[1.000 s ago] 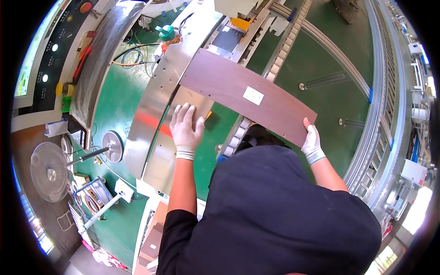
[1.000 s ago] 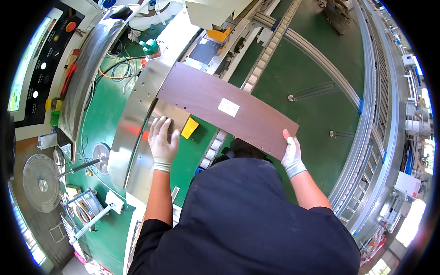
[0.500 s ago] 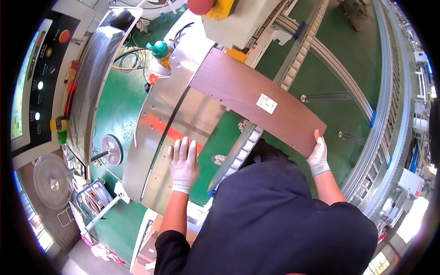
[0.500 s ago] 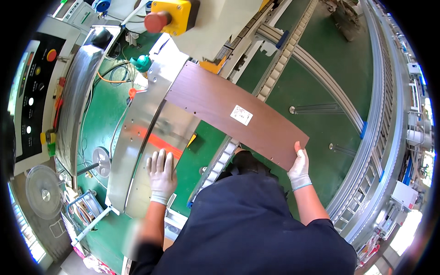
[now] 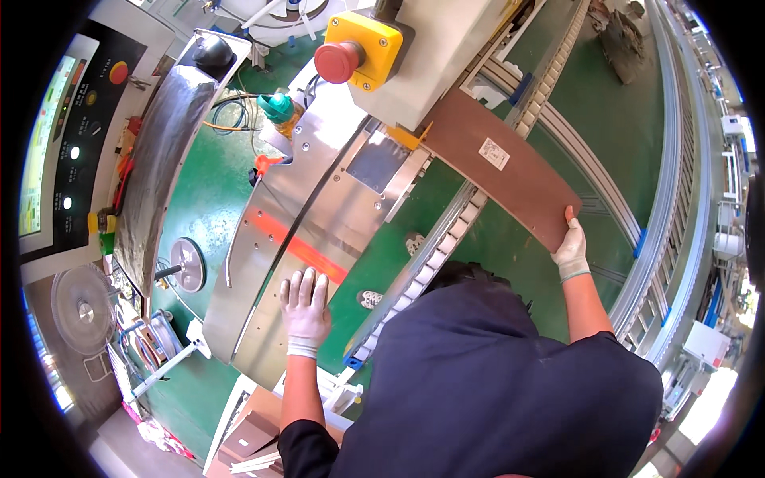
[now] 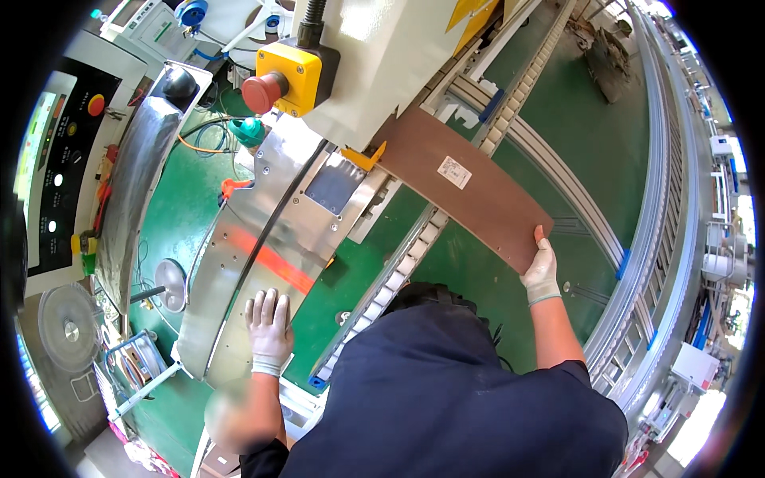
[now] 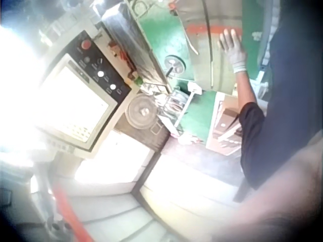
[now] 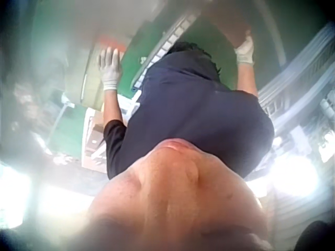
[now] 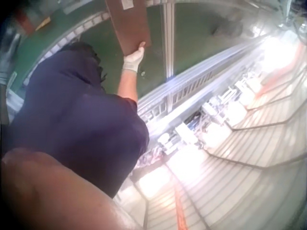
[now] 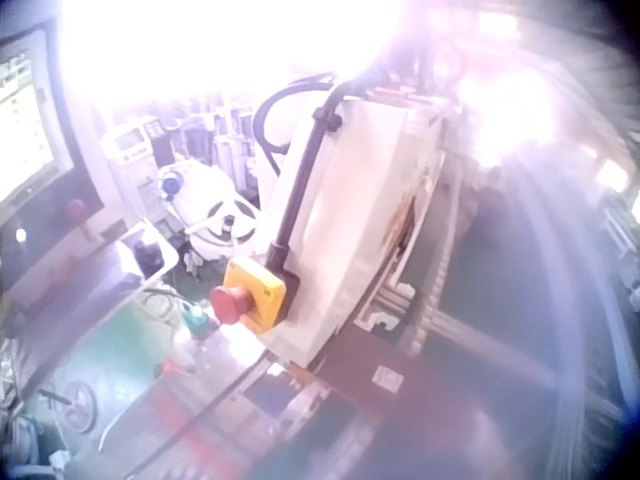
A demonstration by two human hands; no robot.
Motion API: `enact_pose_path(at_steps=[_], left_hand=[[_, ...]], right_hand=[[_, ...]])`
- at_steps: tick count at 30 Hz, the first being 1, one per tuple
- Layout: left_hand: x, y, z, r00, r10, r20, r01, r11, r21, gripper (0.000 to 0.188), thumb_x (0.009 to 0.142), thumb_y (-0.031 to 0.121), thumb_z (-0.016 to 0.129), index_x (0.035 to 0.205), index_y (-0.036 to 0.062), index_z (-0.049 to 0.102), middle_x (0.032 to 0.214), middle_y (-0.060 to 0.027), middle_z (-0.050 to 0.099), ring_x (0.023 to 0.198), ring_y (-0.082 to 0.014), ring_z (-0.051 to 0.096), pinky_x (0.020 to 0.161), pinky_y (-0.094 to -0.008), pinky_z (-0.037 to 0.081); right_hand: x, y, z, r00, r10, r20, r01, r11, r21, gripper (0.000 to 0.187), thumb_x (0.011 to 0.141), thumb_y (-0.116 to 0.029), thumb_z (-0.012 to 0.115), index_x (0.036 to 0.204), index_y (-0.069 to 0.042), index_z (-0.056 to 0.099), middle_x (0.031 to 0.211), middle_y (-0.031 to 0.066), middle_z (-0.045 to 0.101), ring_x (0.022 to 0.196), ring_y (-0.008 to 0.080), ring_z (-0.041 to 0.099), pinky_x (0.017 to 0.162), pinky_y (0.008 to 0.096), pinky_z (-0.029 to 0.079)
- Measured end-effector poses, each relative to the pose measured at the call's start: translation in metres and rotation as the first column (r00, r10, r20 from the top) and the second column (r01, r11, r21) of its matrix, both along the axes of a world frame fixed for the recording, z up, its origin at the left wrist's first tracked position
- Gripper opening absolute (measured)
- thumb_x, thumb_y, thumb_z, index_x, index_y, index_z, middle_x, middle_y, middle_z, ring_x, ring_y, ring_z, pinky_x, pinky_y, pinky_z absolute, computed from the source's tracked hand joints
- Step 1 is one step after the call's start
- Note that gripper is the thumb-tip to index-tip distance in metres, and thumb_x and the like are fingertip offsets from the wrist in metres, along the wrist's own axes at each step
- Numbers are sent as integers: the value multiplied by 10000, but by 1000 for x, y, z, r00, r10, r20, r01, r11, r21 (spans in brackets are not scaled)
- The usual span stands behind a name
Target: The person processes wooden furniture parts by feeding them into an edge-banding machine, then stacks the finished boards onto a work table.
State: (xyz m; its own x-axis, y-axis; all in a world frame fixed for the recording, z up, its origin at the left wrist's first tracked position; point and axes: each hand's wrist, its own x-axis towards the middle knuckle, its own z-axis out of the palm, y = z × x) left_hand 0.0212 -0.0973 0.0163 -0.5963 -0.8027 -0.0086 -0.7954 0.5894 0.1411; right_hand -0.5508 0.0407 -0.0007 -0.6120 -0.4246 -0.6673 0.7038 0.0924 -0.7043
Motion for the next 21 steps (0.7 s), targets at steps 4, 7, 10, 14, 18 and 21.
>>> enact_pose_path(at_steps=[4, 7, 10, 14, 18, 21], left_hand=[[2, 2, -1, 1000, -1, -11, 1, 1000, -17, 550, 770, 121, 642, 1319, 109, 608, 1431, -132, 535, 1361, -373, 460, 1191, -545, 295], [0, 4, 0, 1000, -8, -11, 7, 1000, -25, 543, 793, 120, 632, 1333, 93, 588, 1437, -147, 527, 1368, -386, 453, 1196, -548, 289], [-6, 5, 5, 1000, -15, 8, 16, 998, -66, 521, 814, 138, 632, 1332, 100, 596, 1422, -137, 541, 1342, -373, 475, 1185, -548, 303], [-7, 6, -3, 1000, -19, 24, 21, 997, -78, 495, 843, 170, 633, 1332, 98, 590, 1440, -140, 521, 1361, -376, 456, 1190, -547, 295], [-3, 16, 5, 1000, 20, 19, -19, 998, -59, 532, 838, 158, 630, 1365, 108, 573, 1463, -128, 509, 1399, -372, 429, 1194, -546, 292], [-5, 9, -1, 998, 38, -55, -42, 996, -75, 563, 833, 172, 648, 1386, 112, 561, 1474, -128, 504, 1409, -367, 425, 1197, -537, 294]], right_hand=[[-25, -18, 9, 996, -77, 49, 80, 996, -50, 480, 1059, -405, 563, 1411, -79, 550, 1456, 84, 583, 1308, 286, 572, 1101, 482, 470], [-62, -30, 0, 991, -127, 34, 130, 987, -94, 444, 1085, -377, 512, 1412, -80, 551, 1483, 85, 561, 1332, 286, 552, 1119, 478, 454], [-101, -41, -10, 982, -187, -24, 181, 973, -142, 412, 1081, -304, 506, 1418, -70, 547, 1482, 76, 557, 1331, 268, 549, 1126, 459, 445], [-188, -47, -81, 785, -52, -617, 39, 999, -34, 427, 1011, -197, 567, 1422, -82, 554, 1287, 65, 650, 1169, 186, 596, 988, 394, 493], [-110, -90, -32, 840, -176, -513, 178, 983, -44, 230, 1015, -240, 558, 1154, -81, 648, 1046, 47, 662, 1000, 169, 635, 873, 315, 515], [-107, -60, -91, 955, -29, -296, -70, 945, -319, 285, 1031, -337, 603, 1134, -75, 640, 960, 27, 654, 836, 143, 648, 677, 247, 510]])
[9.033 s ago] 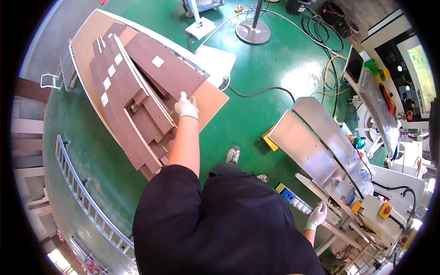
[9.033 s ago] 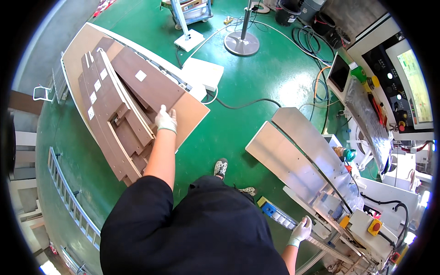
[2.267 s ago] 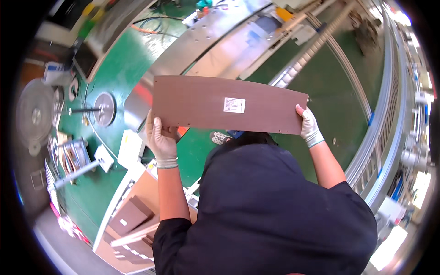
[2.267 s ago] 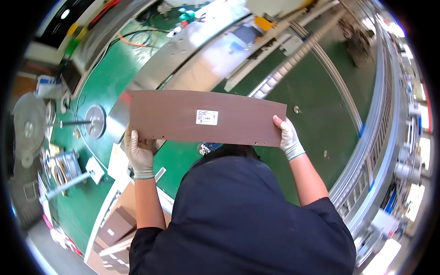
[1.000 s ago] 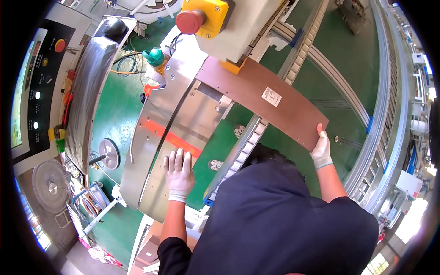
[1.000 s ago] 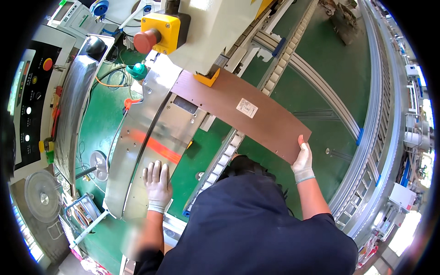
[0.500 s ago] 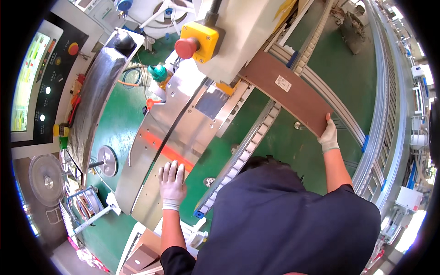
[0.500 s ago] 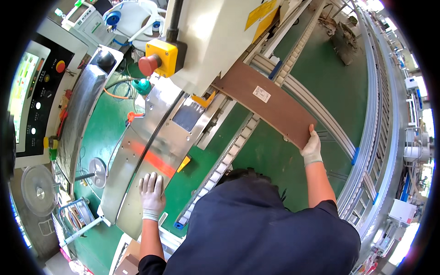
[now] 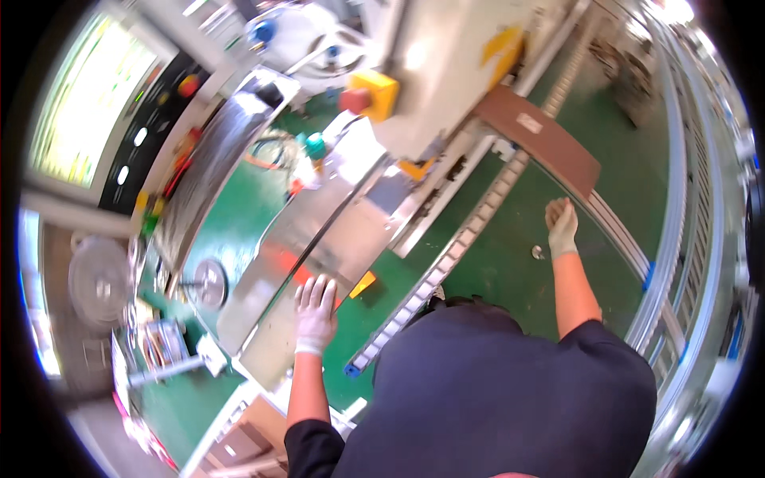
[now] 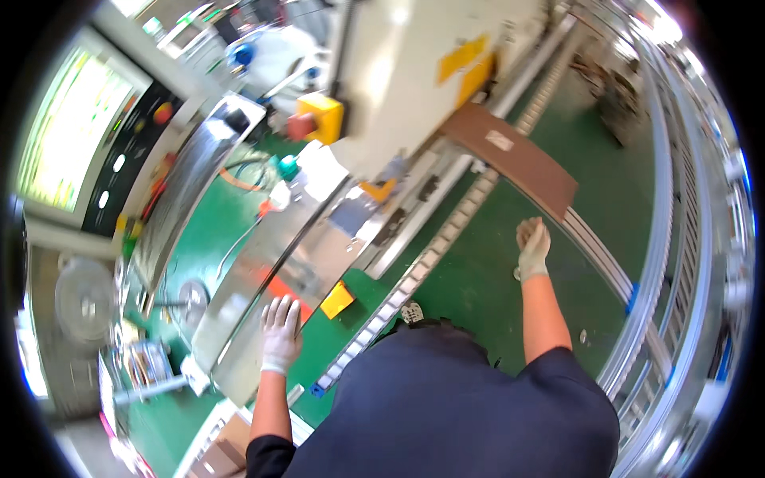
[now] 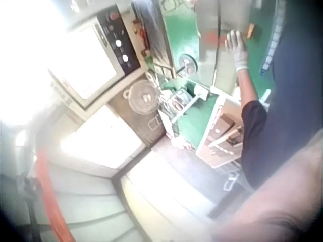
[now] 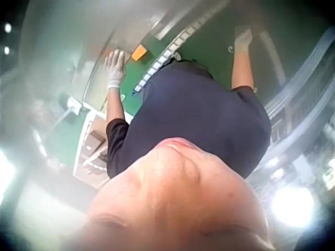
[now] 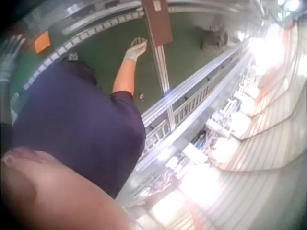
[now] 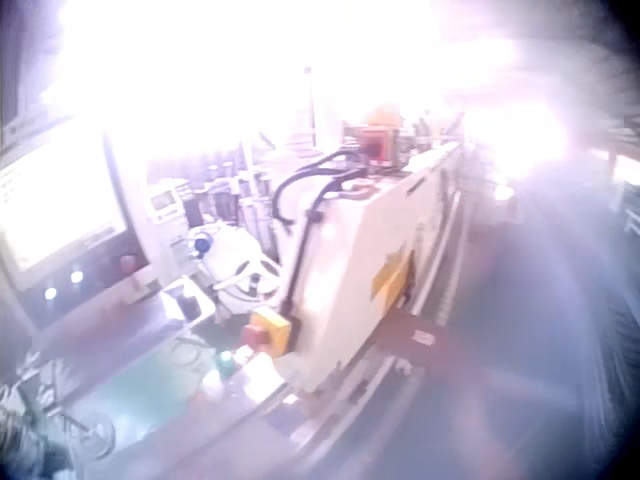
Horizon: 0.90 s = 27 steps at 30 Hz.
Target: The person processes wooden furniture parts by feeding them into an edge-banding machine, then stacks the finished boards onto a work table.
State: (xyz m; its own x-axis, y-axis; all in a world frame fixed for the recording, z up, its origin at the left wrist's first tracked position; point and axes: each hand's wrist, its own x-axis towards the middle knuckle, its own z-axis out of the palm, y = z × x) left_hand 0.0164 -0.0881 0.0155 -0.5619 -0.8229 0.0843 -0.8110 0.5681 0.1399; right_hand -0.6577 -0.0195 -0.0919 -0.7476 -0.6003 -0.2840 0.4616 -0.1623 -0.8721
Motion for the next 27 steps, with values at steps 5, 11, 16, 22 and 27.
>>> enact_pose_path(at_steps=[5, 11, 16, 22, 27], left_hand=[[10, 20, -5, 977, 209, -38, -208, 977, 40, 633, 870, 317, 691, 1448, 124, 517, 1522, -132, 478, 1441, -356, 408, 1215, -519, 284], [115, 129, -11, 841, 537, -74, -530, 843, 93, 615, 943, 387, 637, 1474, 108, 500, 1550, -141, 462, 1480, -351, 374, 1231, -520, 267], [219, 204, -6, 558, 814, -161, -820, 571, 45, 454, 958, 299, 617, 1343, 62, 567, 1457, -182, 543, 1393, -389, 474, 1167, -500, 366], [380, 308, -125, -370, 764, -528, -926, -346, 148, 525, 1018, 301, 487, 1438, -13, 503, 1470, -248, 531, 1372, -447, 482, 1158, -480, 374], [478, 374, -139, -845, 167, -507, -508, -546, 666, 701, 959, 409, 594, 1395, -130, 488, 1396, -319, 580, 1270, -433, 588, 1121, -460, 425]], right_hand=[[171, -50, 13, 397, 221, -891, 4, 970, 243, 209, 1023, -215, 622, 997, -21, 696, 937, 107, 700, 804, 234, 659, 718, 336, 527], [306, -65, 73, -104, 362, -926, -522, 773, 361, 187, 991, -193, 653, 976, -21, 727, 959, 143, 731, 887, 330, 703, 823, 401, 550], [334, -48, 54, -247, 556, -794, -440, 665, 603, 268, 1012, -251, 639, 1039, -5, 740, 1016, 162, 750, 935, 324, 722, 859, 392, 560], [354, -49, 61, -400, 468, -788, -438, 658, 613, 308, 1041, -289, 599, 1027, -2, 710, 909, 126, 720, 836, 269, 694, 797, 365, 541], [390, -38, 66, -433, 551, -713, -316, 648, 693, 267, 1030, -265, 596, 1015, -26, 715, 887, 117, 719, 821, 264, 690, 790, 361, 533]])
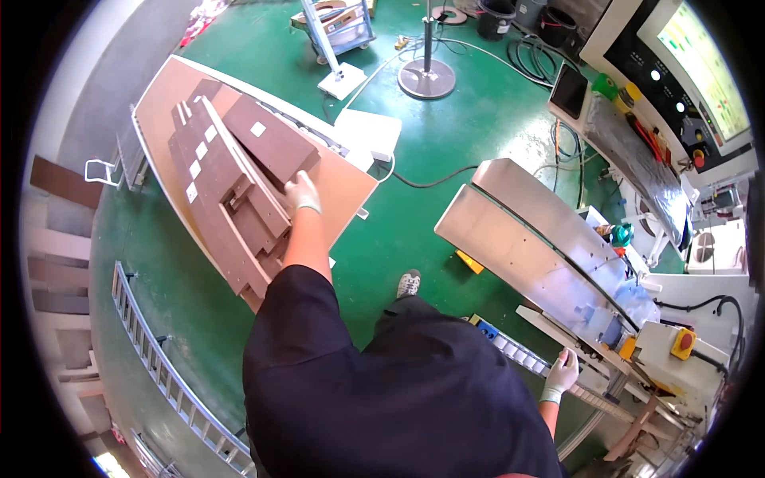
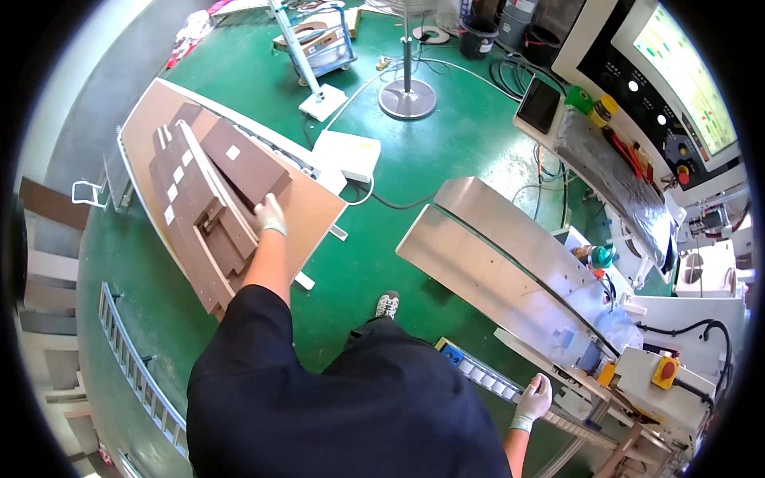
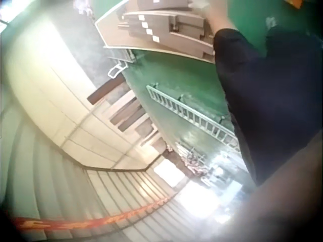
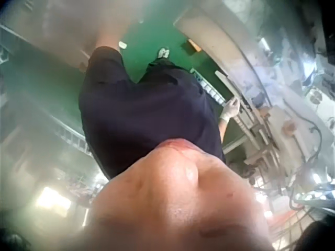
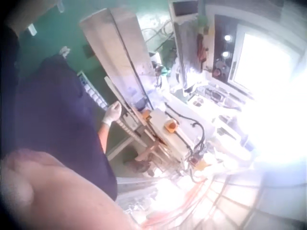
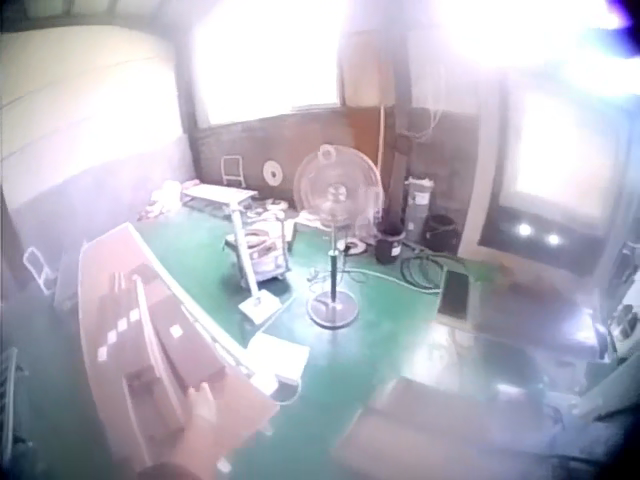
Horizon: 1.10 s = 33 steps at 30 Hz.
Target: The person processes wooden furniture parts by feeding them into an edge-banding machine, then stacks the finished boards onto a work table.
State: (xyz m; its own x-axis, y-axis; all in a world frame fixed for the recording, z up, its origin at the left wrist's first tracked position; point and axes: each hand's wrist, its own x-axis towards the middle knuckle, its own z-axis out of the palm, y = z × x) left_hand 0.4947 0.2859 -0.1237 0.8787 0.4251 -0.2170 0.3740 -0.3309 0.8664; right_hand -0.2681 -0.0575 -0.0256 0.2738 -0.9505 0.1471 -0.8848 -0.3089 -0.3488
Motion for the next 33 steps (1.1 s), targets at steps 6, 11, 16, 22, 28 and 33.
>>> enact_pose_path(at_steps=[6, 11, 16, 22, 28, 33], left_hand=[[86, 76, -58, 964, 228, -138, -263, 894, -363, 762, 959, 458, 634, 1392, -154, 495, 1475, -267, 543, 1307, -358, 571, 1103, -427, 441], [84, 84, -67, 962, 135, -238, -229, 874, -428, 880, 926, 525, 705, 1493, -71, 390, 1552, -212, 455, 1348, -342, 514, 1122, -451, 425], [77, 45, -41, 949, 215, -231, -282, 907, -314, 846, 898, 510, 719, 1487, 4, 383, 1507, -181, 517, 1325, -350, 551, 1076, -448, 469], [77, 87, -75, 927, 42, -372, -189, 911, -366, 548, 991, 421, 546, 1466, 165, 452, 1433, -88, 600, 1359, -287, 535, 1008, -437, 486], [16, 20, -45, 849, 174, -499, -476, 663, -578, 374, 1015, 358, 645, 1322, 172, 540, 1211, -91, 611, 1028, -249, 663, 762, -386, 591], [-72, -14, -7, 901, -110, -420, -255, 648, -717, 291, 1015, 299, 662, 1180, 72, 586, 953, -106, 649, 769, -213, 673, 619, -336, 586]], right_hand=[[69, 22, -1, 1000, 0, 4, -1, 979, 206, 270, 1005, -261, 632, 1048, -12, 725, 986, 152, 744, 900, 323, 712, 848, 388, 549], [127, 45, 3, 1000, -30, 7, 27, 961, 273, 254, 989, -250, 661, 1037, -10, 730, 959, 140, 737, 872, 264, 711, 836, 358, 546], [134, 52, 9, 998, -36, -45, 45, 974, 222, 263, 999, -258, 645, 1038, -12, 733, 969, 150, 742, 876, 289, 708, 834, 375, 542], [135, 47, 10, 999, -27, -43, 37, 971, 237, 288, 1001, -276, 637, 1052, -8, 731, 991, 157, 746, 896, 316, 707, 853, 385, 542], [135, 54, 10, 998, -11, -58, 20, 988, 155, 267, 988, -257, 647, 1055, -15, 735, 1010, 152, 748, 915, 317, 714, 856, 386, 543], [180, 71, 24, 980, 100, 170, -144, 951, 272, 242, 991, -220, 660, 1074, -4, 730, 997, 161, 746, 919, 282, 721, 862, 366, 544]])
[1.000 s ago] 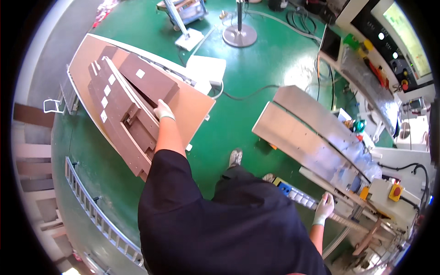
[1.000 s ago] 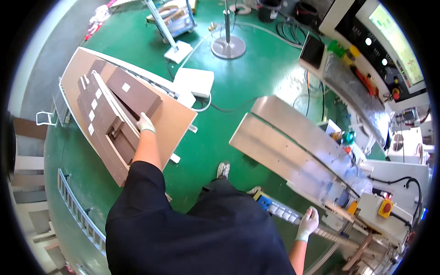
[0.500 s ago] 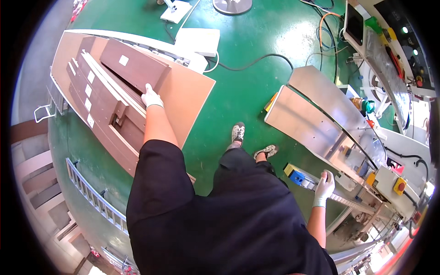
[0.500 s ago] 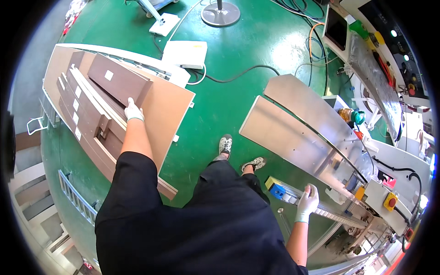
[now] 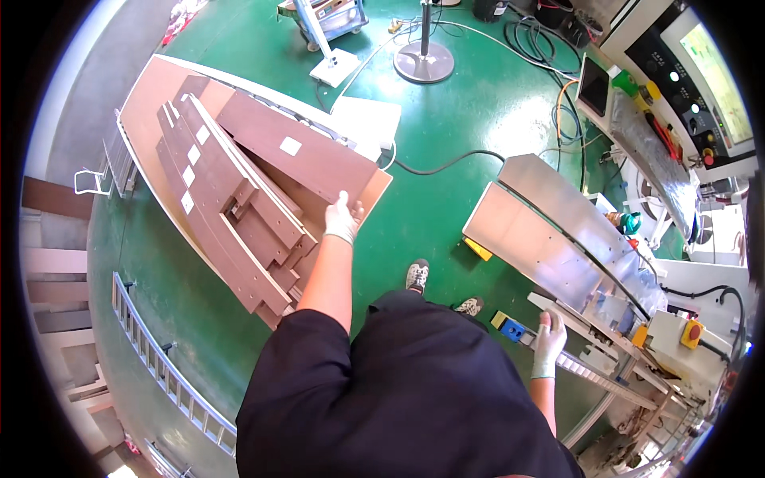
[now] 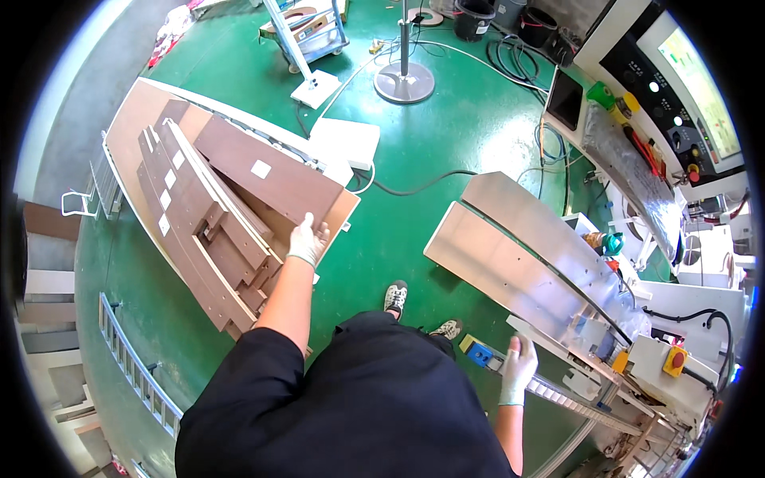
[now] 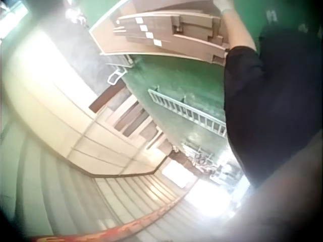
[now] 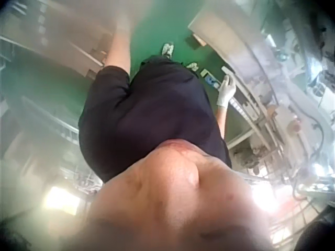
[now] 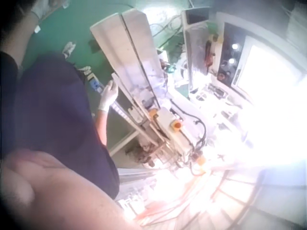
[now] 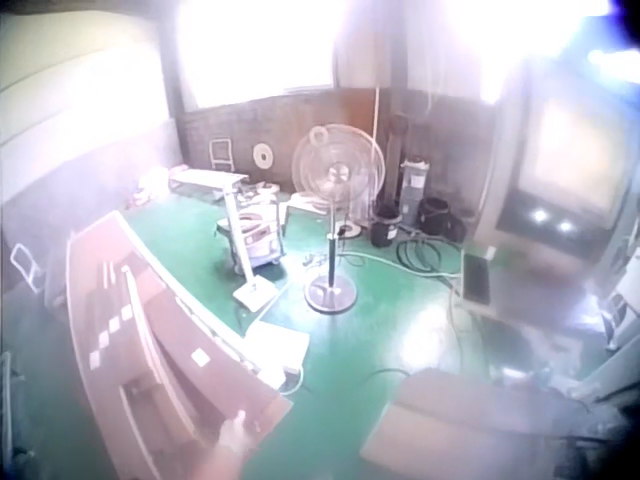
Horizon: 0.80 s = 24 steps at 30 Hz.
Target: The person processes wooden furniture parts by feeding them into an edge-banding machine, then stacks the finished boards onto a work table.
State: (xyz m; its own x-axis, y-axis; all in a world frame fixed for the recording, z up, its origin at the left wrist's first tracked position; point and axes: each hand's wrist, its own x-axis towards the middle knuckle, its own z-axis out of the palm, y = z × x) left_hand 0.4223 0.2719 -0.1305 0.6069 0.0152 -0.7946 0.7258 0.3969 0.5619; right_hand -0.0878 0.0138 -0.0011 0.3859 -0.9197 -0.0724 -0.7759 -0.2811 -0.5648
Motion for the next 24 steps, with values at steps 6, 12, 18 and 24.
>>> enact_pose_path(at_steps=[6, 12, 18, 24], left_hand=[[-100, -12, 86, 935, -350, 51, 342, 859, -380, 393, 1000, 356, 676, 1252, 61, 611, 1106, -76, 672, 1001, -239, 650, 869, -419, 554], [-195, -8, 135, 647, -705, 292, 709, 414, -571, 586, 998, 476, 639, 1435, 98, 536, 1312, -61, 657, 1163, -215, 637, 1008, -403, 508], [-181, -16, 119, 854, -467, 228, 488, 568, -662, 584, 1002, 325, 638, 1491, 53, 469, 1499, -128, 534, 1388, -314, 492, 1187, -494, 365], [-72, -46, 153, 847, -294, 443, 508, 696, -508, 474, 1029, 269, 634, 1430, 41, 524, 1379, -97, 622, 1267, -260, 597, 1110, -439, 462]], right_hand=[[141, 43, 35, 871, 266, 414, -431, 818, 380, 262, 1011, -184, 655, 1176, 13, 705, 1069, 116, 755, 982, 196, 715, 894, 315, 542], [237, 72, 9, 663, -291, 689, -671, 175, 720, 511, 1033, -284, 632, 1412, 35, 505, 1279, 122, 667, 1186, 194, 630, 1003, 346, 507], [189, 64, 33, 686, -460, 564, -481, 295, 826, 481, 951, -160, 706, 1371, 18, 553, 1267, 93, 663, 1162, 197, 630, 1021, 343, 494], [23, 21, 30, 591, -596, 544, -313, 452, 835, 639, 848, -149, 771, 1418, 7, 529, 1358, 113, 624, 1273, 267, 593, 1112, 416, 464]])
